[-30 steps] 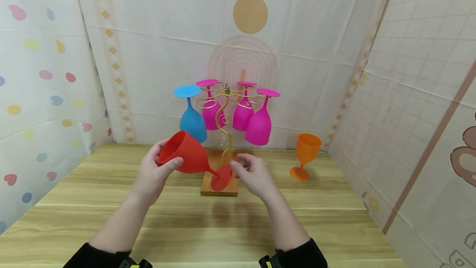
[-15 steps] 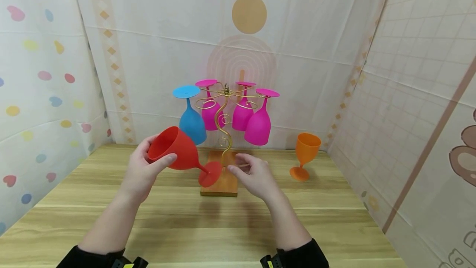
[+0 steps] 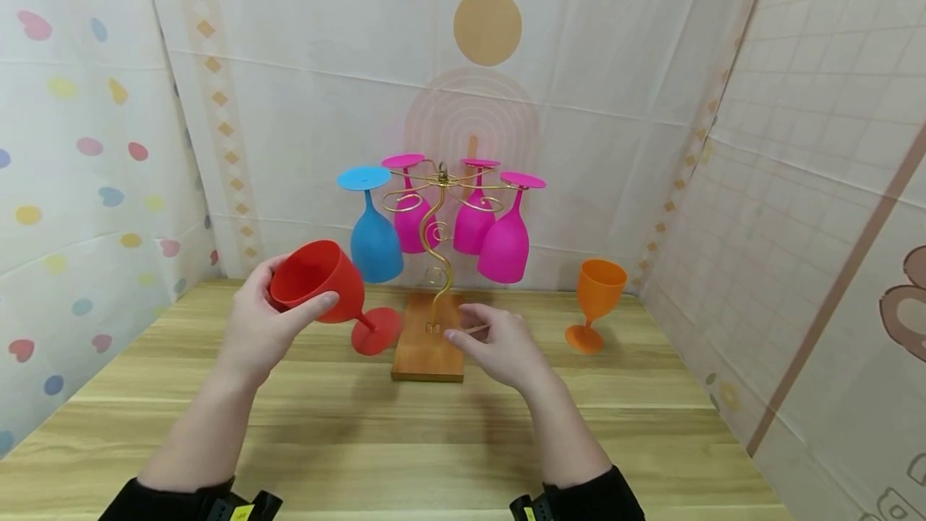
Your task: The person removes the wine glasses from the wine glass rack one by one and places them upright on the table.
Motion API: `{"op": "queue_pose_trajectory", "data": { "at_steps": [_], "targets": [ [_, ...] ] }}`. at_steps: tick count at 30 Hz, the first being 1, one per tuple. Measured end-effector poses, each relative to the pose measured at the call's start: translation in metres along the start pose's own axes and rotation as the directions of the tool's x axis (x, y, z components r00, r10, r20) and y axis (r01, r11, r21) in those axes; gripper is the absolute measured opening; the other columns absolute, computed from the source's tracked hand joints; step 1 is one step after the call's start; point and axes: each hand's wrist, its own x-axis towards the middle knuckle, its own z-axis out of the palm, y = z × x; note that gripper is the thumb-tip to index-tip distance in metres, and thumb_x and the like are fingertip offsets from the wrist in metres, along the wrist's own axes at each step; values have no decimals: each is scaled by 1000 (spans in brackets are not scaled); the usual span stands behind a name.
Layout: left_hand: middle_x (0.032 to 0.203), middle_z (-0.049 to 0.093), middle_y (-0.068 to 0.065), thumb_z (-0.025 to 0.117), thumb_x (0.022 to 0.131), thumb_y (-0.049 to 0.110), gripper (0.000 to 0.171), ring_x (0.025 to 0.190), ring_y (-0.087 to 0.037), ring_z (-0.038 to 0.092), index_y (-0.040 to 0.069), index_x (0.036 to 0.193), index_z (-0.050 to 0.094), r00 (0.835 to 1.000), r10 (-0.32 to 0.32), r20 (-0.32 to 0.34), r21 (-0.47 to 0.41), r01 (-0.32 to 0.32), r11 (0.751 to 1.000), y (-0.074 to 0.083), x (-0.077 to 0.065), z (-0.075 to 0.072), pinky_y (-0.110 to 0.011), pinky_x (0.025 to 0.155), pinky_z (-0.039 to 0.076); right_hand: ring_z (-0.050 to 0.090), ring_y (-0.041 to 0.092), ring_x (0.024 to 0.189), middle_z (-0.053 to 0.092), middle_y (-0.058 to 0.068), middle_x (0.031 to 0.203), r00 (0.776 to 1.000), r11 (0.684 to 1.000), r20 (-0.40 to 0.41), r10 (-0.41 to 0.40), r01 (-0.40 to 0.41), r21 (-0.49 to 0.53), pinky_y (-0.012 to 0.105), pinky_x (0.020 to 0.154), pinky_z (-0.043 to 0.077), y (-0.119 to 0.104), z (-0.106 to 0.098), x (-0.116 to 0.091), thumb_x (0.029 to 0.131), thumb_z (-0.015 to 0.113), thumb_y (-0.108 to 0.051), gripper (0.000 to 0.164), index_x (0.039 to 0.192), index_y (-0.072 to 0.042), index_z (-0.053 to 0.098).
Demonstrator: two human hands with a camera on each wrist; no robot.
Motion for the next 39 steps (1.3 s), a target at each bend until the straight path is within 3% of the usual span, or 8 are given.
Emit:
{"op": "queue_pose_trajectory", "data": {
  "at_steps": [6,16,22,28,30,36,39],
  "targets": [
    [138,54,-7,87,82,38,85,121,-31,53,12,149,42,999,-23,-31,86,26,996,-8,6,-5,-31,77,59,70,22,100,72,3,115,999,1000,21,25,-25,2,36,84,59,4,0,-2,95,74,-38,52,138,-11,62],
    [141,53,-10,83,84,45,88,123,-33,51,11,152,40,988,-52,-149,211,83,974,-22,20,-25,-40,82,58,70,23,100,72,0,112,999,1000,28,30,-30,-6,37,85,59,7,2,-2,95,73,-41,54,138,-11,62],
    [145,51,-10,82,85,47,89,126,-34,48,14,155,38,975,-91,-201,221,136,966,-36,29,-45,-31,78,57,70,22,100,72,0,112,999,1000,36,29,-29,-4,37,85,59,3,3,-1,95,73,-42,55,139,-12,62],
    [148,49,-7,80,85,47,90,129,-30,46,16,156,35,952,-152,-267,219,213,952,-47,37,-66,-23,76,53,70,22,100,72,1,112,999,1000,36,30,-30,-4,37,85,59,2,2,0,95,73,-42,55,138,-11,62],
    [149,47,-6,80,84,49,92,130,-30,45,17,157,34,943,-173,-283,225,241,944,-50,40,-71,-26,79,54,70,22,100,72,0,112,999,999,37,34,-34,-2,37,85,59,2,1,0,95,73,-42,54,138,-11,62],
    [153,45,-8,79,84,51,95,134,-33,43,17,159,31,926,-205,-318,252,291,923,-60,46,-82,-51,92,55,70,22,100,72,0,111,998,999,42,41,-41,1,37,85,59,1,1,1,94,73,-41,54,138,-11,62],
    [155,42,-10,79,85,50,96,136,-35,41,16,159,28,916,-231,-328,251,320,914,-66,49,-88,-56,95,53,70,23,100,72,0,112,998,999,44,42,-42,-6,38,86,59,1,2,1,95,73,-41,54,138,-12,62]
  ]
}}
